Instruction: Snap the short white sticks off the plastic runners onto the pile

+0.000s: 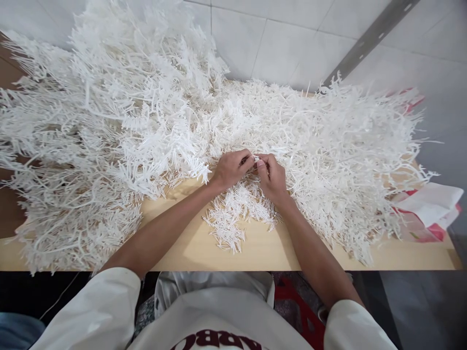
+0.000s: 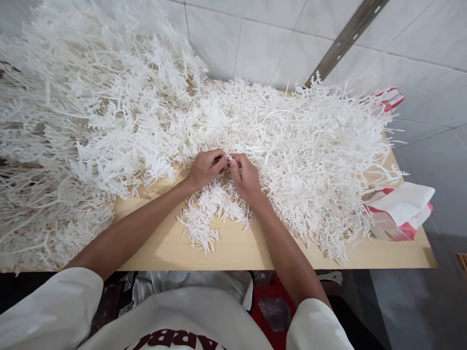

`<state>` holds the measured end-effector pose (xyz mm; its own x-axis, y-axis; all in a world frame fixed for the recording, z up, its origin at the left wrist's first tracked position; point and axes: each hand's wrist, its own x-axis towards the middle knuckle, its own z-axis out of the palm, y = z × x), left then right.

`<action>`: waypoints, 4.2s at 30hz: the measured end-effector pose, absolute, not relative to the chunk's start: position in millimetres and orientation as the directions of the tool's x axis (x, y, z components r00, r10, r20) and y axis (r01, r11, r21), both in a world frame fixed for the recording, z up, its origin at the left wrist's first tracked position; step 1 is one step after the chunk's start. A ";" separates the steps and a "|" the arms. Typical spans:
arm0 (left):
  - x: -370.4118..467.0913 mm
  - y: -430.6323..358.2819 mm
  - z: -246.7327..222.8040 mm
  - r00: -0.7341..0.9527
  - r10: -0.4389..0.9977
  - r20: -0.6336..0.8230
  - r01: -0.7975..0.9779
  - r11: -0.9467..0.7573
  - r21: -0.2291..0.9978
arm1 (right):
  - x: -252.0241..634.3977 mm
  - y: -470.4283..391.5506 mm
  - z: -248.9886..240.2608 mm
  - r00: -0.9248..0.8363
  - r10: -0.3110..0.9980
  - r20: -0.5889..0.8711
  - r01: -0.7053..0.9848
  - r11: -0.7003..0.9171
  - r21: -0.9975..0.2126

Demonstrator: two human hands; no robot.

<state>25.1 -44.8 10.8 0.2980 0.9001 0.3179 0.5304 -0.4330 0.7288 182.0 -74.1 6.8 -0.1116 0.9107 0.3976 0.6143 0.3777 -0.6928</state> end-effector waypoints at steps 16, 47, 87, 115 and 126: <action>23.5 -42.5 4.5 0.360 0.839 0.408 0.519 -0.543 0.660 | 178.4 -77.0 8.2 -0.043 0.951 0.306 0.460 0.290 -0.839; 18.2 -41.0 15.3 0.295 0.912 0.284 0.408 -0.389 0.826 | 172.3 -82.6 11.3 0.080 0.904 0.419 0.571 0.303 -0.763; 25.7 -46.5 8.5 0.304 0.906 0.293 0.545 -0.418 0.727 | 177.3 -80.3 11.5 -0.069 0.791 0.608 0.742 0.448 -0.499; 13.4 -39.4 13.0 0.488 0.790 0.371 0.342 -0.564 0.752 | 179.4 -73.8 8.1 -0.197 0.821 0.536 0.703 0.500 -0.506; 11.7 -41.5 18.6 0.560 0.770 0.306 0.322 -0.542 0.776 | 180.4 -73.1 8.5 -0.220 0.816 0.534 0.689 0.517 -0.507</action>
<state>11.7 -41.5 18.6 0.5598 0.7702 0.3056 0.3216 -0.5419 0.7765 180.4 -73.1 8.5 -0.2197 0.8165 0.5339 0.6894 0.5172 -0.5072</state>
